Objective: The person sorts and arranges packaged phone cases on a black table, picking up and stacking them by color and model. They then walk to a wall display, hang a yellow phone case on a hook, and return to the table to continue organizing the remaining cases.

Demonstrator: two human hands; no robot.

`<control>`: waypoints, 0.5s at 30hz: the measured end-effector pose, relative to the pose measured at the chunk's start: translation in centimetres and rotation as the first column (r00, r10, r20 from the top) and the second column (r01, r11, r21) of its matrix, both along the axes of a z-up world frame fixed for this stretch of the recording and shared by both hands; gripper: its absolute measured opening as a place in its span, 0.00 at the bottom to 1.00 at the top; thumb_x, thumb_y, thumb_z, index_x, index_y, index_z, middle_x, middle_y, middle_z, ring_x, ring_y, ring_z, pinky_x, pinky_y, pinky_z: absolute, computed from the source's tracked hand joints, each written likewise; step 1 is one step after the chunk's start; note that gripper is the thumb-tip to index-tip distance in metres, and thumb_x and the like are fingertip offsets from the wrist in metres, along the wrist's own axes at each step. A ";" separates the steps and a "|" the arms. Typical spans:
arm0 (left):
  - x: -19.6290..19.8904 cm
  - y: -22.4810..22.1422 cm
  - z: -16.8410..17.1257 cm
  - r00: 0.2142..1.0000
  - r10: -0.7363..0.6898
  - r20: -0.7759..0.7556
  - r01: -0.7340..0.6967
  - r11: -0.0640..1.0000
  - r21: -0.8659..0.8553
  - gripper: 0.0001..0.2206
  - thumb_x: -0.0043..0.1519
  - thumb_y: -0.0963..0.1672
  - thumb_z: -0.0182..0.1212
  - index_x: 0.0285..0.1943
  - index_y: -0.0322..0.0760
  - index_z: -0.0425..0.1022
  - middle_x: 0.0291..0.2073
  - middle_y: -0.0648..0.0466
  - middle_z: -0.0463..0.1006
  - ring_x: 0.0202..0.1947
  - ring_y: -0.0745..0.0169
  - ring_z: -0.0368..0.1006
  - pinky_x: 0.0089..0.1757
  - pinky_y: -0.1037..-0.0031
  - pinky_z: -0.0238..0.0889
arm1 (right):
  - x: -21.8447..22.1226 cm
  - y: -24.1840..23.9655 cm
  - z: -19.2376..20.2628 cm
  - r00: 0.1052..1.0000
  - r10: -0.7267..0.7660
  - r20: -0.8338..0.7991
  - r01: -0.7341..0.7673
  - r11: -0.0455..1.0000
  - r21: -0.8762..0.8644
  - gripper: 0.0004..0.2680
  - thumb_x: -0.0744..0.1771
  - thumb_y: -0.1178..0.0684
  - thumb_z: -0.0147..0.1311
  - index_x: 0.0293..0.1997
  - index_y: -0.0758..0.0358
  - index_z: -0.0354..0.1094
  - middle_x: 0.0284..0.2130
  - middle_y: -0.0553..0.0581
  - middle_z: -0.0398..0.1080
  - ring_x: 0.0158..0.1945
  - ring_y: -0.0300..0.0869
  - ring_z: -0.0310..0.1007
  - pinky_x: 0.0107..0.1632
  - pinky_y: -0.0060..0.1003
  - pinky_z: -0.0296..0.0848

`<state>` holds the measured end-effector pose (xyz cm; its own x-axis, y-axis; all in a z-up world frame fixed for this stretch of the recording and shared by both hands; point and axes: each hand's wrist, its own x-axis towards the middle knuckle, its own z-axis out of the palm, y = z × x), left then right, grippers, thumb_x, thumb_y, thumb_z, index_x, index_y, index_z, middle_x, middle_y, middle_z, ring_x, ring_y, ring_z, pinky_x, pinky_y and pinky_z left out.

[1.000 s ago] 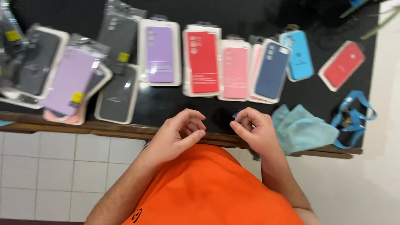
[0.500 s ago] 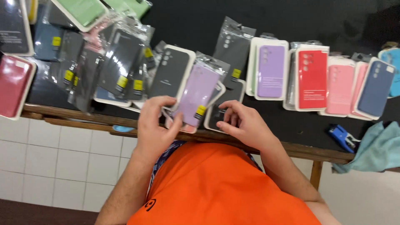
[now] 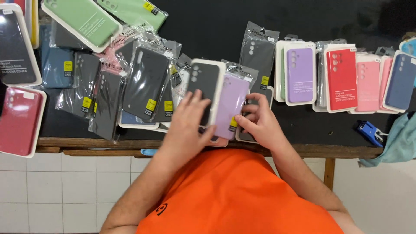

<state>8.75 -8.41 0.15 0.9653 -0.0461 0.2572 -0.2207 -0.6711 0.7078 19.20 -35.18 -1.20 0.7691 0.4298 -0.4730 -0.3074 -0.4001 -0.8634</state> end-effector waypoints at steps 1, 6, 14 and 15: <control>-0.2 -0.4 -0.3 1.000 -0.003 0.001 0.003 1.000 0.000 0.32 0.61 0.42 0.80 0.74 0.21 0.74 0.73 0.18 0.73 0.76 0.10 0.65 0.74 0.37 0.53 | -0.3 0.2 -0.4 1.000 -0.003 0.001 0.003 1.000 0.000 0.28 0.71 0.54 0.66 0.78 0.64 0.48 0.57 0.73 0.79 0.44 0.48 0.85 0.39 0.38 0.87; -0.3 -2.7 -1.6 0.951 -0.299 -0.072 0.287 0.947 -0.142 0.35 0.67 0.47 0.75 0.83 0.33 0.68 0.83 0.33 0.68 0.84 0.22 0.60 0.78 0.39 0.48 | -1.0 0.7 2.4 0.956 -0.125 0.265 0.155 0.983 -0.096 0.50 0.65 0.47 0.76 0.92 0.63 0.29 0.79 0.90 0.54 0.80 0.77 0.60 0.79 0.67 0.65; -0.8 -1.4 -2.0 0.986 -0.157 -0.049 0.137 0.950 -0.280 0.30 0.67 0.47 0.76 0.79 0.39 0.73 0.81 0.37 0.71 0.80 0.26 0.65 0.77 0.40 0.54 | -1.9 -3.4 -0.7 0.936 -0.295 0.194 0.263 0.949 0.175 0.44 0.68 0.63 0.67 0.93 0.58 0.31 0.76 0.74 0.58 0.74 0.58 0.69 0.73 0.53 0.77; -0.6 -0.8 -1.9 0.988 -0.118 -0.098 0.090 0.963 -0.253 0.30 0.66 0.46 0.76 0.79 0.37 0.74 0.81 0.35 0.70 0.81 0.21 0.62 0.77 0.36 0.52 | -1.8 -4.0 -1.0 0.930 -0.316 0.187 0.278 0.939 0.204 0.43 0.68 0.65 0.64 0.93 0.56 0.32 0.77 0.70 0.59 0.73 0.56 0.71 0.70 0.51 0.80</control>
